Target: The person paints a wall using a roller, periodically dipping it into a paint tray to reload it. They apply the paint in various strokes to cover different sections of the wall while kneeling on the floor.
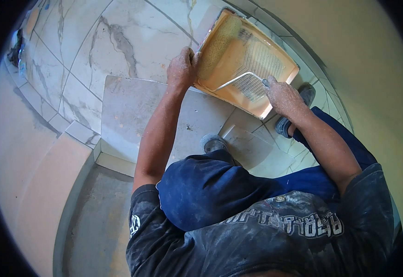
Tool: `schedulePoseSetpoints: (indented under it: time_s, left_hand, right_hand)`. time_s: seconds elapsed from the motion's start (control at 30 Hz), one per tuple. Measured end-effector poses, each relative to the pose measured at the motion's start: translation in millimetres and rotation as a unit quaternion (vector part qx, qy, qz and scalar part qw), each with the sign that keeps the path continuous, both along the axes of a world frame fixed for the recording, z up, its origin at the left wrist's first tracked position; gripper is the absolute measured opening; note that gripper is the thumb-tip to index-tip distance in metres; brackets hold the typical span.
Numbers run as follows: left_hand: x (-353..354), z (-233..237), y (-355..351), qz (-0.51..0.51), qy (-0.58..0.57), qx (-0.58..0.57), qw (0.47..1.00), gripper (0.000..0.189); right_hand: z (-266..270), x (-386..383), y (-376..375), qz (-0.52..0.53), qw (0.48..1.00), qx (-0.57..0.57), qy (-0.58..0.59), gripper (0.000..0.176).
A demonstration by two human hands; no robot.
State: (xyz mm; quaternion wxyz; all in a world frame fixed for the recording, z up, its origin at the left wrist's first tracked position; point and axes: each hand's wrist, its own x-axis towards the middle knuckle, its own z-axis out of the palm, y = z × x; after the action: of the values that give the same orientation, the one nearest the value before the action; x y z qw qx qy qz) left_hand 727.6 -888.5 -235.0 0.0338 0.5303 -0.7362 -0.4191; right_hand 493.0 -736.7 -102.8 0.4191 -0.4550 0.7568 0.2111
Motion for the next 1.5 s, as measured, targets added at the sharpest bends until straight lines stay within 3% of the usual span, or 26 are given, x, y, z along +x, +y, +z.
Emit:
schedulePoseSetpoints:
  time_s: [0.3, 0.57, 1.0, 1.5]
  left_hand:
    - [-4.1, -5.1, 20.6, 0.055, 0.014, -0.024, 0.998, 0.03]
    - [0.0, 0.2, 25.6, 0.041, 0.016, -0.037, 0.998, 0.031]
    - [-2.4, -6.3, 18.1, 0.047, 0.058, -0.065, 0.995, 0.033]
    - [15.3, -2.6, 6.0, 0.056, 0.014, -0.024, 0.998, 0.034]
  right_hand:
    - [16.7, 1.3, -1.0, 0.008, 0.999, 0.034, 0.01, 0.032]
    - [32.0, 1.8, -16.2, 0.096, 0.995, 0.01, 0.027, 0.032]
    - [33.8, -33.2, 14.0, 0.04, 0.997, 0.041, 0.047, 0.03]
    - [41.2, -52.4, 48.8, 0.078, 0.995, 0.045, 0.049, 0.03]
